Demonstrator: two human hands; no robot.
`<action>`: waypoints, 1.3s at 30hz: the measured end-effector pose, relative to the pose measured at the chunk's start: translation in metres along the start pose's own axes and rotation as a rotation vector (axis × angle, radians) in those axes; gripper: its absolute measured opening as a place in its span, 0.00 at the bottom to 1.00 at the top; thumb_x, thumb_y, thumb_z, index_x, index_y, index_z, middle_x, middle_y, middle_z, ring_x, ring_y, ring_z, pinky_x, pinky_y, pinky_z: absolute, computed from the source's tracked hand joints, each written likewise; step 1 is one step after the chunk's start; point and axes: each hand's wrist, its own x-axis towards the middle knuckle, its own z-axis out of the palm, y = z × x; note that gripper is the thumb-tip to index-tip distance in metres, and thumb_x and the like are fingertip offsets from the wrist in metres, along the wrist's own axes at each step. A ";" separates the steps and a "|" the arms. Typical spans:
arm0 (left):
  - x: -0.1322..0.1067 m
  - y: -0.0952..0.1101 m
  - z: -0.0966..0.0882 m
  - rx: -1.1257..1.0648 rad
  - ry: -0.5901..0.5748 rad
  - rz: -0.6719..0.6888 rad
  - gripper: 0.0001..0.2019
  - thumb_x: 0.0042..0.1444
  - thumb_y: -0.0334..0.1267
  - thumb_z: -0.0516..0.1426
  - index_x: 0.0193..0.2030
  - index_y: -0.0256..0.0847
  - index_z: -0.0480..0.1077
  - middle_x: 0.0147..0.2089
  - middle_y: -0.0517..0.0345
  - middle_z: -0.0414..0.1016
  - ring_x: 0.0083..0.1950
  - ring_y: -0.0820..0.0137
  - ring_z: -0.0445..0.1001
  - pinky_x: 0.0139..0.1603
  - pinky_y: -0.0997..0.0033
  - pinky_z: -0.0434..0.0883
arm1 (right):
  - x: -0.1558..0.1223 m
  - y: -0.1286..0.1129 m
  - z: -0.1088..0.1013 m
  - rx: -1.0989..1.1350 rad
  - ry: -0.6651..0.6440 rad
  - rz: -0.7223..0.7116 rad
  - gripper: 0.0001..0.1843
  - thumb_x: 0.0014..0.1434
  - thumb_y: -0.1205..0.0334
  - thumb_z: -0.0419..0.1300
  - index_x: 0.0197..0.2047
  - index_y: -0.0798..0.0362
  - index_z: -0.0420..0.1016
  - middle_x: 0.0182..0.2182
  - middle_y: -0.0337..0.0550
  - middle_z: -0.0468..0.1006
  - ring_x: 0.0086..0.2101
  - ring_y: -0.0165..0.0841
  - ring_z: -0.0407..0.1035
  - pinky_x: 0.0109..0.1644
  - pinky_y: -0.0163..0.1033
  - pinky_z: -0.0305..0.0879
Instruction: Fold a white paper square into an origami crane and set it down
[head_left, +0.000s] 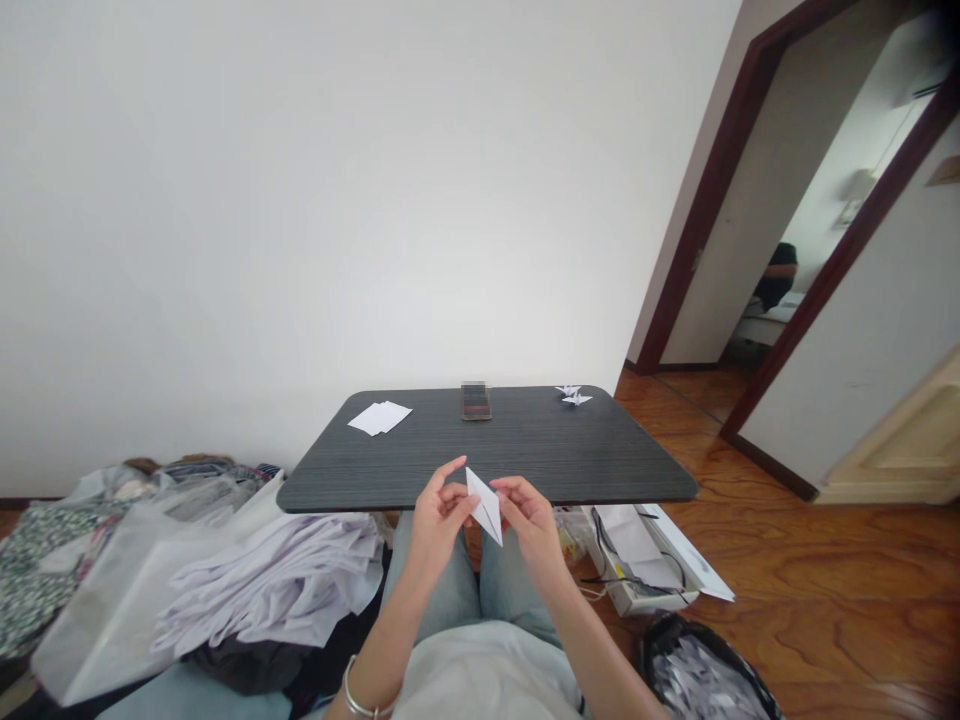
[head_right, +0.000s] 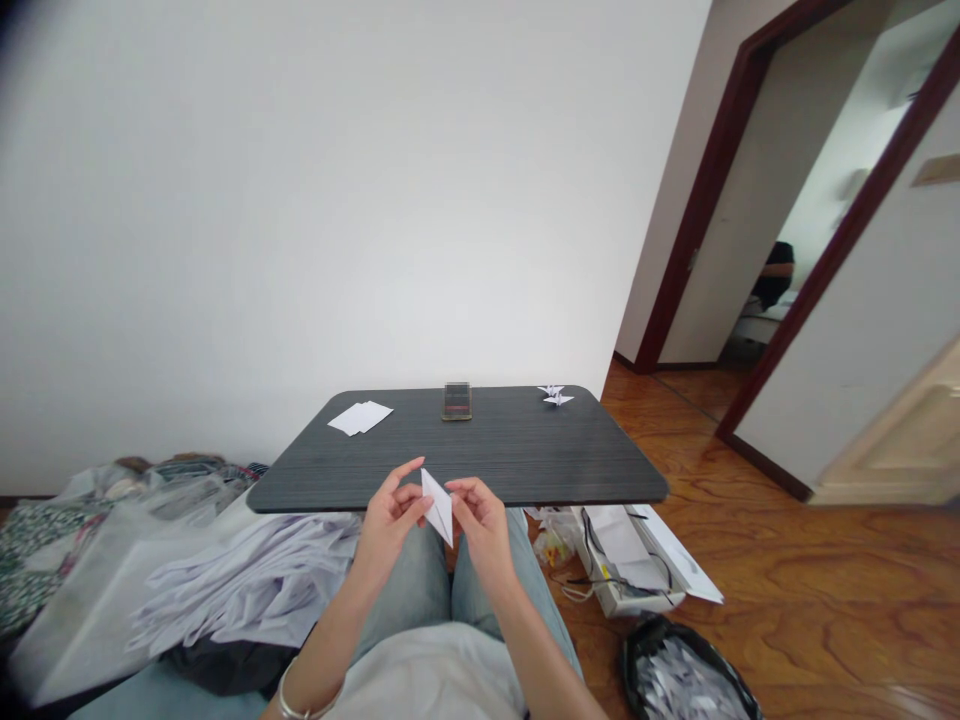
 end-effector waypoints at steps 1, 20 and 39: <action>0.000 0.000 0.000 0.001 0.003 -0.001 0.27 0.46 0.36 0.61 0.54 0.38 0.61 0.24 0.65 0.71 0.23 0.76 0.67 0.23 0.79 0.63 | 0.000 -0.001 0.000 0.003 -0.005 -0.004 0.11 0.51 0.53 0.61 0.33 0.53 0.72 0.20 0.36 0.68 0.20 0.27 0.59 0.22 0.31 0.56; 0.002 0.002 0.000 0.020 0.036 -0.012 0.13 0.45 0.36 0.61 0.38 0.36 0.65 0.24 0.61 0.75 0.21 0.77 0.66 0.23 0.78 0.63 | 0.000 0.001 -0.002 0.044 -0.023 -0.016 0.11 0.46 0.59 0.64 0.33 0.53 0.72 0.25 0.38 0.70 0.23 0.27 0.63 0.20 0.29 0.56; 0.000 -0.002 -0.001 0.369 0.076 0.190 0.04 0.47 0.34 0.59 0.26 0.37 0.68 0.28 0.60 0.68 0.30 0.73 0.67 0.30 0.77 0.63 | 0.003 0.008 -0.002 0.028 0.036 -0.009 0.10 0.49 0.57 0.64 0.26 0.54 0.72 0.19 0.34 0.69 0.19 0.25 0.60 0.22 0.30 0.57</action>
